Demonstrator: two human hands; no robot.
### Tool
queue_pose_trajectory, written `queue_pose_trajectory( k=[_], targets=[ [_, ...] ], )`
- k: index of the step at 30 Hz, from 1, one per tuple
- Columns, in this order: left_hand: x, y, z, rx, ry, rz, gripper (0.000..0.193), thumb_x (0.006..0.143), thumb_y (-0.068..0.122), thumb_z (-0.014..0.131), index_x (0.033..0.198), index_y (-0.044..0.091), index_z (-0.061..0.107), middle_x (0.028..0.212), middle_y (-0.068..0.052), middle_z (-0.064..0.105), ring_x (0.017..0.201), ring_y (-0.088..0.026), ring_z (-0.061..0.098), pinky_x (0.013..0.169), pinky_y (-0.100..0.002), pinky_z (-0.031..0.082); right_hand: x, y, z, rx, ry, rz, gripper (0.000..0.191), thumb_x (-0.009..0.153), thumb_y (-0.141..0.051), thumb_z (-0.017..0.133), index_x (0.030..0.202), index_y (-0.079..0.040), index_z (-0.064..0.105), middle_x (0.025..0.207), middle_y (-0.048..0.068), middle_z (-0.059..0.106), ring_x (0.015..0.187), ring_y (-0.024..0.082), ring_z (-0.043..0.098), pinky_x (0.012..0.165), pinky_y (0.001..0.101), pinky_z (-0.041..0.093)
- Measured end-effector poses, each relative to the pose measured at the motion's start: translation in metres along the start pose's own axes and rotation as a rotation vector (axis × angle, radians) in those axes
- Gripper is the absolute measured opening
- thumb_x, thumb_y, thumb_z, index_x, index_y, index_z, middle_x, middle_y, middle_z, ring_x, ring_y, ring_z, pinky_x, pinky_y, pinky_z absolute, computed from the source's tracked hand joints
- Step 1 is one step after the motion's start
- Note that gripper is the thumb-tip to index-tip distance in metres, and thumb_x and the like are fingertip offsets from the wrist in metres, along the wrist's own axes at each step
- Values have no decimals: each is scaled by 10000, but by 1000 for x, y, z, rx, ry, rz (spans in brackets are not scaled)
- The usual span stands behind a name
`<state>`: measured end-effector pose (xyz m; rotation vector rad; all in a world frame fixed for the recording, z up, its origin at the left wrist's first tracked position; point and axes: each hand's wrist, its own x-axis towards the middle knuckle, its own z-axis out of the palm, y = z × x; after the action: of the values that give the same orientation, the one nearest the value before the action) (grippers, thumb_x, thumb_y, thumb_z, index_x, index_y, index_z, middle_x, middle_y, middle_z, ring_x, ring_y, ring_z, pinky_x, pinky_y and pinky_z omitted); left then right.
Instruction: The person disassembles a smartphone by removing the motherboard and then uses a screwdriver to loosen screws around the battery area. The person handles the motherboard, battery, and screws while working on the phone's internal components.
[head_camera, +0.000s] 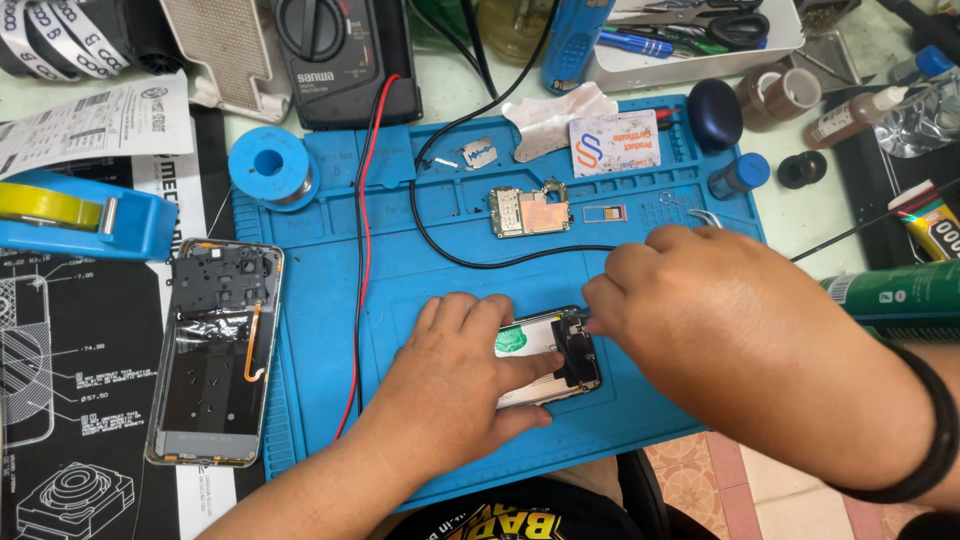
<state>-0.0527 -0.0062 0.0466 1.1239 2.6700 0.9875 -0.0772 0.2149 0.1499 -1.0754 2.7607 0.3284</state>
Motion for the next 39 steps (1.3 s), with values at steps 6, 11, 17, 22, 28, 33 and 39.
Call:
queue_pose_trajectory(
  k=[6,11,17,22,28,33,39],
  targets=[
    [-1,-1,0,-12,14,4,475,661,390,872,1113,264,804,1197,-144,562,1087,-372,493,951,-480,416,1,5,-6,90,-20,59,292,791,-397,738,954,-163,673,794,80,637,783,302,652,663,418,536],
    [-1,-2,0,1,20,22,479,662,389,873,1119,262,802,1204,-163,560,1085,-378,495,940,-487,415,1,7,-5,177,63,-29,157,789,-190,642,941,-148,640,834,81,629,821,314,649,713,407,541],
    [-2,-1,1,-12,22,16,474,673,391,869,1125,264,800,1211,-158,563,1090,-376,495,952,-487,413,1,8,-4,141,-141,129,160,897,-259,674,1024,-174,626,851,57,620,860,290,649,746,418,522],
    [-1,-2,2,2,42,30,476,668,398,865,1120,265,802,1233,-167,561,1083,-381,491,945,-491,408,-2,6,-9,303,170,-52,290,759,-94,689,1045,-97,644,876,118,598,861,337,627,736,418,512],
    [-2,-2,4,-3,31,28,473,685,401,861,1133,263,796,1206,-160,561,1076,-374,490,953,-485,404,0,7,-9,90,-234,189,206,944,-318,618,1101,-187,591,927,19,600,934,255,640,806,367,531],
    [-1,-2,5,2,36,34,483,678,407,860,1136,265,796,1206,-166,557,1071,-377,489,955,-490,403,-8,5,-4,253,75,16,314,791,-161,704,1093,-116,630,920,98,587,887,308,624,744,408,521],
    [-2,-2,4,-1,34,33,479,681,405,860,1135,265,796,1217,-165,555,1077,-373,486,961,-484,399,-9,6,-4,302,144,-37,353,750,-90,673,1096,-160,678,869,75,620,843,306,645,703,412,528]
  ],
)
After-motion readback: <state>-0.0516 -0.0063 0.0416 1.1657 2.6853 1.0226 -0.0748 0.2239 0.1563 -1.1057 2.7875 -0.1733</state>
